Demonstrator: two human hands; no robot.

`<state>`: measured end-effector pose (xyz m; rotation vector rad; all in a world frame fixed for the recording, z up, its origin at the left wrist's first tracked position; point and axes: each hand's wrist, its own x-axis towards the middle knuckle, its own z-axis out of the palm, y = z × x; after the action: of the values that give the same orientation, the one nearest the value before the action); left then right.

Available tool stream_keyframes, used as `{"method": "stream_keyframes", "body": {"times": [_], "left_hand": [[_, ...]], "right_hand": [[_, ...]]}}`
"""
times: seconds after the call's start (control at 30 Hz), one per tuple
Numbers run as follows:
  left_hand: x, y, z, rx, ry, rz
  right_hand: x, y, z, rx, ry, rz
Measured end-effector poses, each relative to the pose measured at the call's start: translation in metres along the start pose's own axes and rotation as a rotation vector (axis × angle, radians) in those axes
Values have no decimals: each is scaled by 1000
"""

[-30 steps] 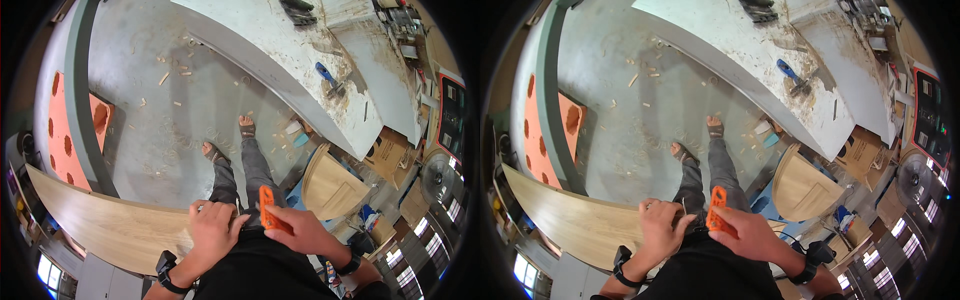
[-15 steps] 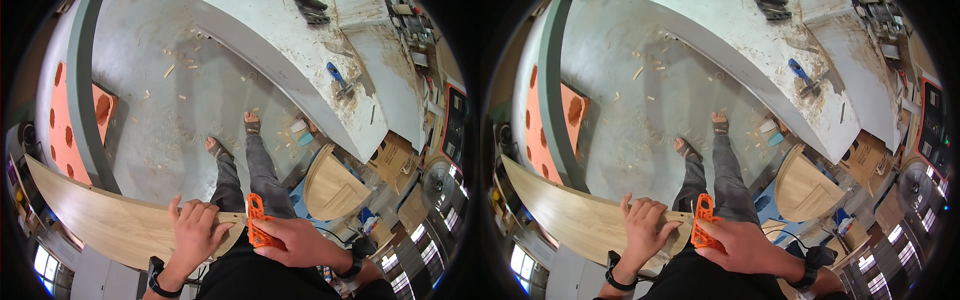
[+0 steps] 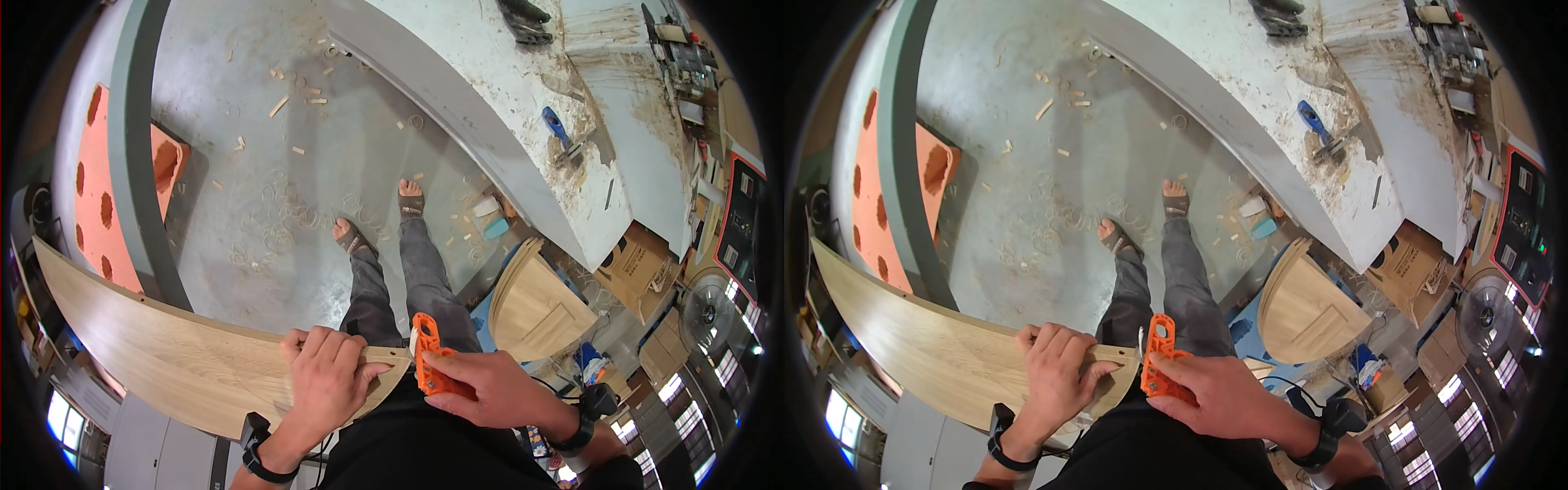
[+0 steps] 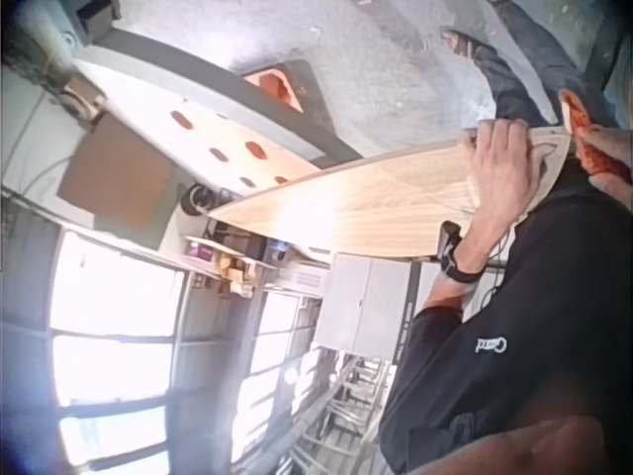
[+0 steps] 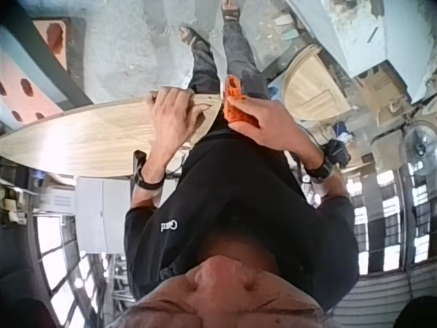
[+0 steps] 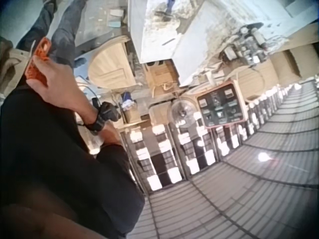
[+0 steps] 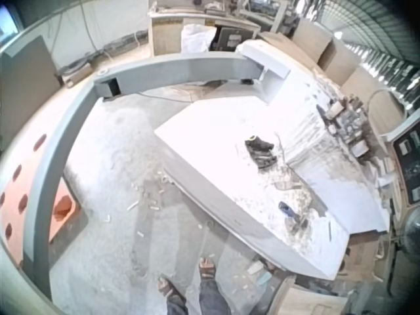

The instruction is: Trimming excess edge banding from a curved wooden panel using a manual handheld trimmer.

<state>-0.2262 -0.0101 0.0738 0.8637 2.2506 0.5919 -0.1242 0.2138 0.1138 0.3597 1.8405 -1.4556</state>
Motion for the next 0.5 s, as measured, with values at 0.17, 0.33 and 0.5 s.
{"method": "stream_keyframes", "body": {"times": [0.17,0.33,0.5], "left_hand": [[7,0,2,-3,26,17],[3,20,12,-31,-25,135],[7,26,20,7,-37,174]], "right_hand": [[12,52,18,-106,14,373],[7,48,8,111,266,149],[-2,36,-8,181,194,174]]}}
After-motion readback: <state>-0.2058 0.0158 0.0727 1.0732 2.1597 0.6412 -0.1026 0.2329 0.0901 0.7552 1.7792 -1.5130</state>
